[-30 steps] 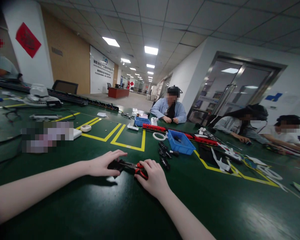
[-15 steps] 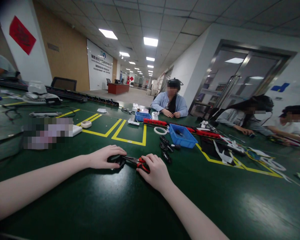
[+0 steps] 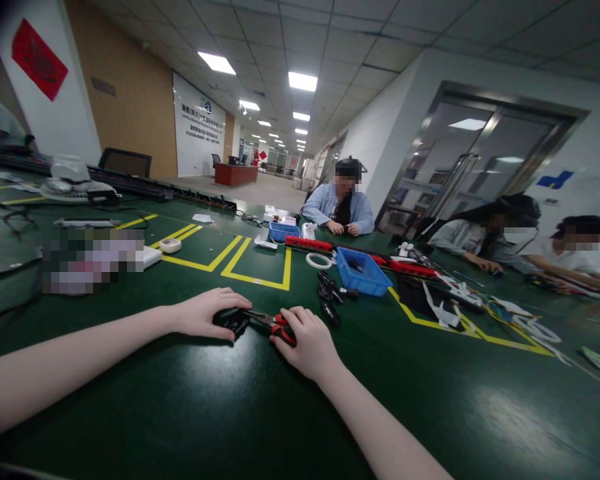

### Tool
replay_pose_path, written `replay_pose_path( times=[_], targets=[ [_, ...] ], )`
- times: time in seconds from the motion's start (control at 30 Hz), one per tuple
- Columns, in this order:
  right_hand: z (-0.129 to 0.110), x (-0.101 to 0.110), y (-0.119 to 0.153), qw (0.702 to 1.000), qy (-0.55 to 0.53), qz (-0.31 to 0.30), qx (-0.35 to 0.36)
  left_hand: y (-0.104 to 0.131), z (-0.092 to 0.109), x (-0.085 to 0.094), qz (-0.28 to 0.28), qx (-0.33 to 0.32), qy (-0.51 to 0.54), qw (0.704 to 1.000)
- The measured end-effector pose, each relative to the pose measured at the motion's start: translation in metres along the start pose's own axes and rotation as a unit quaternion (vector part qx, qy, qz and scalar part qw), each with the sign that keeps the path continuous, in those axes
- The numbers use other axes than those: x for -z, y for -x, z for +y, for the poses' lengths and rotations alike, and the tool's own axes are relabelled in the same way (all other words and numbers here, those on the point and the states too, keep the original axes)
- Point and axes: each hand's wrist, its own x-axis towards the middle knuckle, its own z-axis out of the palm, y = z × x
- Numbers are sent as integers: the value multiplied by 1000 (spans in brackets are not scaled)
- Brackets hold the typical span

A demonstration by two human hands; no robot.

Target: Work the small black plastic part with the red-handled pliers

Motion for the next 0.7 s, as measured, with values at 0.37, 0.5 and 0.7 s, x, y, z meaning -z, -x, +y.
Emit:
replay_pose_path(
  times=[0.37, 0.5, 0.7],
  targets=[
    [0, 1, -1, 1000, -10, -8, -18, 4, 2, 0, 3, 42, 20, 999],
    [-1, 1, -1, 999, -23, -21, -28, 3, 3, -2, 3, 17, 10, 1000],
    [1, -1, -2, 1000, -9, 12, 0, 2, 4, -3, 1, -5, 0, 1000]
  ],
)
